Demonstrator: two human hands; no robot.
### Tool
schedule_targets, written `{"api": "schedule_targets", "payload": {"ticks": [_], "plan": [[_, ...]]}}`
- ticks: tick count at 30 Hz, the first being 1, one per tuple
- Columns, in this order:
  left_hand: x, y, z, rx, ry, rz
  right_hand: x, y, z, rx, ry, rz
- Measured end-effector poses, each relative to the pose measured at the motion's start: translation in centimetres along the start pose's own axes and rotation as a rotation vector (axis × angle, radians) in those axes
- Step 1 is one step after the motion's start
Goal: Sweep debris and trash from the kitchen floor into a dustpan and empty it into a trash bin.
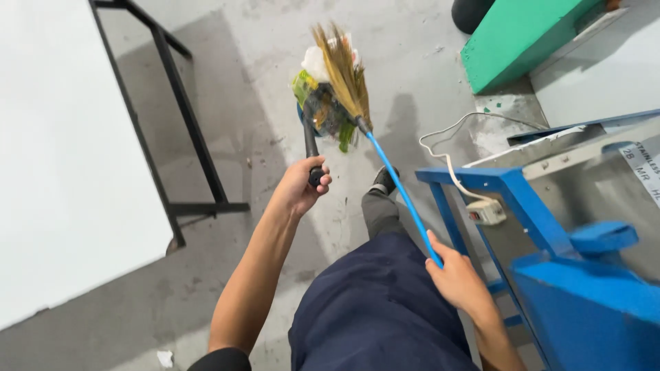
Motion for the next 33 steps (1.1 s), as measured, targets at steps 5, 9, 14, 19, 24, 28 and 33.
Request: {"api": "schedule_targets", "payload": {"ticks": [5,9,14,19,24,28,33], "plan": [[8.7,-8.9,12.0,-0.040,-0.088,0.020,-4.3,-11.0,-6.1,0.121,-0.038,0.012],[15.7,-12.7,23.0,-0.098,-0.152,0.015,-9.0,-17.6,-12.4,0.226,-0.184,-0.040],[24.2,-19.1,35.9,-0.207,-0.255,0.029,-13.5,-25.8,-18.8,0.268,-0.157,0.144],[30.8,-28.0,47.6,-0.304,-0.422,-0.009,-16.0,-36.1,-20.9,0.438,-0.282,0.152],[36.3,-38.5,59.5,-0.462,-0.528,-0.074,-22.7,-45.9,-24.5,0.545,-0.299,0.268],[38.8,-45.8,68.5,-0.527,-0.638,-0.123,-26.7,-51.9,-27.5,0.738,-0.333,0.088],[39.7,-55.2,78.0,-0.552,-0.724,-0.258,-29.8,-58.5,-32.1,0.592,-0.413,0.456]]}}
Point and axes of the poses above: each hand's wrist, its own y-axis away from the middle knuckle, its own z-axis out of the palm, x = y × z, the point moved 2 cm from there along -y, towards the middle knuckle, and after that the axes turned 10 degrees about x, right-handed, at the moved point
